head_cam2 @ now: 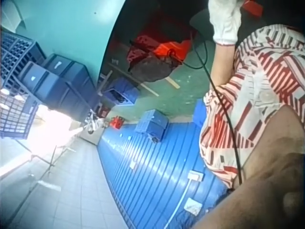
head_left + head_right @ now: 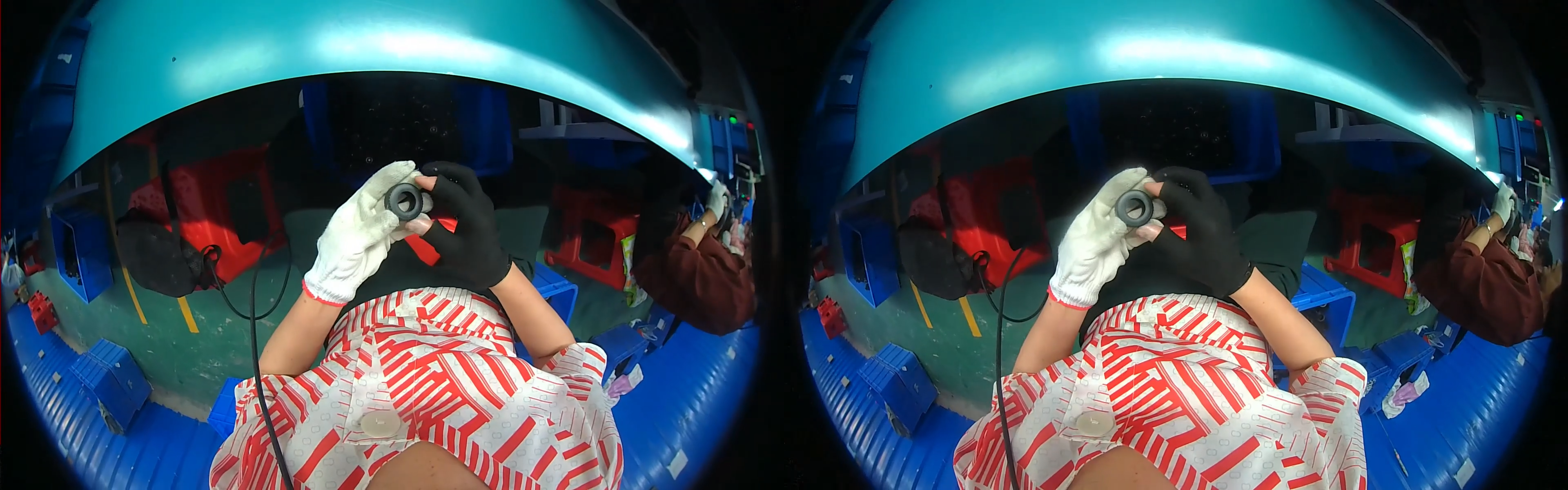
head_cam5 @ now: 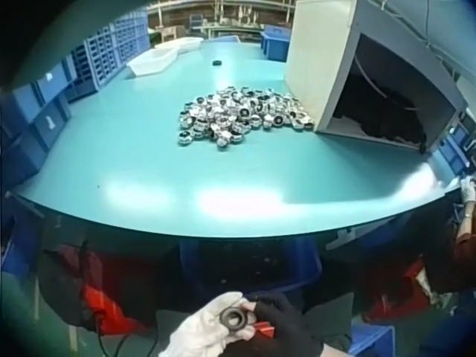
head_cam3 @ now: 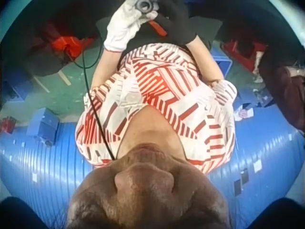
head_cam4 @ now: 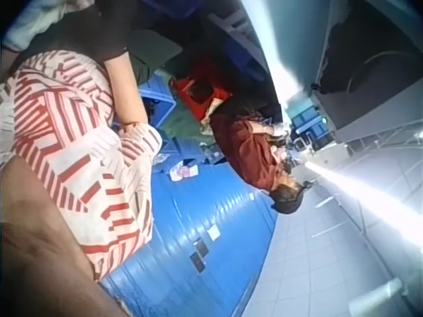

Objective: Assembling small mechanical components by inserting silver metal pieces into black rubber rings.

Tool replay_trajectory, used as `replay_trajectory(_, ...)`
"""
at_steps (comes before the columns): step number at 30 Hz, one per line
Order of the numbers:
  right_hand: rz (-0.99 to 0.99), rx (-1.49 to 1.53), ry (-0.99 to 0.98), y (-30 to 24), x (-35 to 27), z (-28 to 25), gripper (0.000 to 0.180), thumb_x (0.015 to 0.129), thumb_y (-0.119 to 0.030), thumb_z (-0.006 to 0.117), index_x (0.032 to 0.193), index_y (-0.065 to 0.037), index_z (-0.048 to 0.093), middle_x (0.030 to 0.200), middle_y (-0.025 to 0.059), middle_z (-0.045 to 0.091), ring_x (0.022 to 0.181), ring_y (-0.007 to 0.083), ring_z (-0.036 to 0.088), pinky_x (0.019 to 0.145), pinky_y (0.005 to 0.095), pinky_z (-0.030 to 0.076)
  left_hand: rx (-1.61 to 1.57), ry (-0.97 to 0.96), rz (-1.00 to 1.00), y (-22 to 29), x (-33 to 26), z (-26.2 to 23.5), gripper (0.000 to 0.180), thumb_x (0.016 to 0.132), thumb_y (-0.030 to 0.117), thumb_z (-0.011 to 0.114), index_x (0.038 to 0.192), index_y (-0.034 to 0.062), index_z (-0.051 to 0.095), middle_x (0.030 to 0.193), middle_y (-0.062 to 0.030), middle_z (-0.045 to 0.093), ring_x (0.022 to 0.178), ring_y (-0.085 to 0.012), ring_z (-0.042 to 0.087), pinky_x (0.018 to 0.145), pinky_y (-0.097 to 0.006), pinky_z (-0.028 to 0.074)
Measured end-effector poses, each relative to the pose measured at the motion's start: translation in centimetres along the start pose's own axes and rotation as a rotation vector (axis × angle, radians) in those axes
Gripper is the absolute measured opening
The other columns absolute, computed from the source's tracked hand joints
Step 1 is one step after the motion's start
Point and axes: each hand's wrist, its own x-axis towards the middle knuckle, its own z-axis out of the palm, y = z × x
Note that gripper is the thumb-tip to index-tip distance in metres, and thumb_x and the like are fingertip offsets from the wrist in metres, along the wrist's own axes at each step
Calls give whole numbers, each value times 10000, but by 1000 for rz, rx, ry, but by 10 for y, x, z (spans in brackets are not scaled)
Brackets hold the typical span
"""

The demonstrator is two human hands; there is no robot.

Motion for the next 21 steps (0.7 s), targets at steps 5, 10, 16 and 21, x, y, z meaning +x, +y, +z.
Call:
replay_trajectory(5, -16, -43, -47, 1, 0, -3, 427, 756, -111, 714, 1154, -39, 578, 1152, 160, 532, 970, 280, 605, 795, 337, 510, 0, -10, -14, 3, 0, 0, 627, 807, 127, 717, 1331, -14, 403, 1236, -173, 524, 1063, -300, 596, 858, -370, 555)
replay_trajectory(10, -39, -58, -70, 2, 2, -5, 435, 762, -91, 706, 1173, -42, 572, 1169, 151, 520, 977, 263, 601, 812, 333, 506, -34, -40, -39, 3, 2, -3, 575, 819, 46, 676, 1333, 22, 419, 1231, -150, 527, 1060, -264, 597, 886, -369, 547)
replay_trajectory(16, -18, -67, -92, -1, 5, -6, 413, 772, -107, 699, 1163, -40, 583, 1161, 153, 528, 971, 265, 598, 813, 341, 500, -35, -34, 0, 4, 3, 0, 563, 824, 30, 664, 1328, 5, 415, 1229, -165, 523, 1000, -267, 626, 887, -369, 544)
replay_trajectory(21, -90, -321, -124, -5, 8, -5, 297, 841, -199, 628, 1098, -51, 616, 1173, 184, 539, 1019, 350, 556, 859, 412, 447, 485, 69, 58, 10, -5, 5, 500, 914, 7, 513, 1381, -48, 342, 1202, -145, 552, 1004, -229, 629, 944, -311, 453)
